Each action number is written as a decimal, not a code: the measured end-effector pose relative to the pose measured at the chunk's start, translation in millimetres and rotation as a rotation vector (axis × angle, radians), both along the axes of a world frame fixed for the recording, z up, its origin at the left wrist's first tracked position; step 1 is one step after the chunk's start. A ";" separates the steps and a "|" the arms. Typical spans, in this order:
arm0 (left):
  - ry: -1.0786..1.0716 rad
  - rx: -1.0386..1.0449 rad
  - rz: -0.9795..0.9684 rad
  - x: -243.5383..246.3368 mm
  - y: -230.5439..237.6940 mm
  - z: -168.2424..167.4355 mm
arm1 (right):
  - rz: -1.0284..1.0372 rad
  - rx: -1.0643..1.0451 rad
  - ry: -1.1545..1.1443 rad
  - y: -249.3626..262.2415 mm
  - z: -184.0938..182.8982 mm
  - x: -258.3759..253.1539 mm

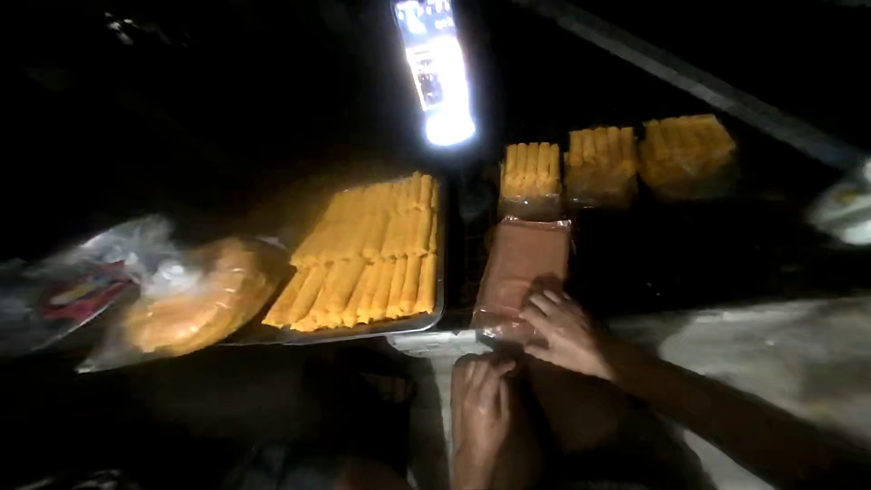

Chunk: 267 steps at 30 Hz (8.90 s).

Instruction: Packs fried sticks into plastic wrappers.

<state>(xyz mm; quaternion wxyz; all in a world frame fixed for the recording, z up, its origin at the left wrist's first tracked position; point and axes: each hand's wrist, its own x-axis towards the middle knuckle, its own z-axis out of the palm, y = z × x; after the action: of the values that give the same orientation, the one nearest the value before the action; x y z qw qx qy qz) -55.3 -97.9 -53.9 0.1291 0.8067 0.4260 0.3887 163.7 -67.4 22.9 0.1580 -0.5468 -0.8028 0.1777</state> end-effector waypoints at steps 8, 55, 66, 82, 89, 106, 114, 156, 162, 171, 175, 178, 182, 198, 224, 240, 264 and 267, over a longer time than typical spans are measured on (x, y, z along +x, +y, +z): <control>0.052 0.082 -0.016 7.9 12.0 10.2 | -0.024 0.232 0.042 -6.7 -0.9 -5.6; 0.237 0.118 -0.035 45.9 53.0 48.9 | -0.265 0.231 0.337 -21.9 -32.8 5.6; 0.345 0.151 0.012 27.8 17.1 79.0 | -0.385 0.273 0.287 -8.6 -31.0 -6.6; -0.194 0.251 0.125 -13.1 55.1 179.9 | -0.259 -0.257 1.252 -17.3 36.5 -6.9; -0.042 0.181 0.342 3.4 68.8 161.5 | -0.394 0.040 1.079 -13.0 42.5 12.7; -0.065 -0.175 -0.072 44.9 57.3 123.3 | -0.264 0.258 0.475 5.9 37.9 4.6; 0.230 0.307 0.106 57.8 59.8 119.8 | -0.217 0.554 0.255 12.9 28.8 -5.8; 0.010 -0.123 -0.227 35.0 101.6 36.9 | 0.648 0.200 -0.415 273.7 112.3 -172.9; 0.010 -0.189 -0.217 34.6 99.2 35.1 | 0.694 0.197 -0.477 281.1 120.5 -177.9; 0.170 -0.578 -0.225 32.7 101.9 61.2 | 0.785 0.262 -0.520 293.9 120.0 -175.8; -0.017 -0.376 -0.198 31.5 95.2 41.2 | 0.721 0.274 -0.478 300.8 131.4 -175.1; -0.034 -0.403 -0.190 33.3 93.6 41.2 | 0.691 0.289 -0.356 309.3 144.2 -183.8; 0.094 -0.376 -0.242 33.9 100.9 20.8 | 0.744 0.248 -0.356 314.1 139.8 -215.1; 0.022 -0.278 -0.259 36.5 99.9 30.5 | 0.718 0.059 -0.389 322.3 120.7 -228.0; 0.023 0.011 -0.260 44.2 105.6 18.1 | 0.724 0.082 -0.328 315.4 127.3 -214.2; 0.017 -0.213 -0.221 32.2 91.4 22.5 | 0.105 -0.184 0.266 161.4 117.4 -39.7; 0.013 -0.369 -0.063 100.4 64.5 92.3 | -0.406 -0.426 0.869 -15.9 22.7 63.6; 0.035 -0.332 -0.064 106.3 66.0 89.1 | -0.520 -0.370 0.789 -16.4 23.7 59.1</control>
<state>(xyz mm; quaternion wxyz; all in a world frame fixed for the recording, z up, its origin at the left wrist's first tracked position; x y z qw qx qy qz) 51.0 -32.0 35.2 0.2656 0.7941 0.4606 0.2945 222.9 -83.8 46.6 0.3887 -0.6388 -0.4743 0.4646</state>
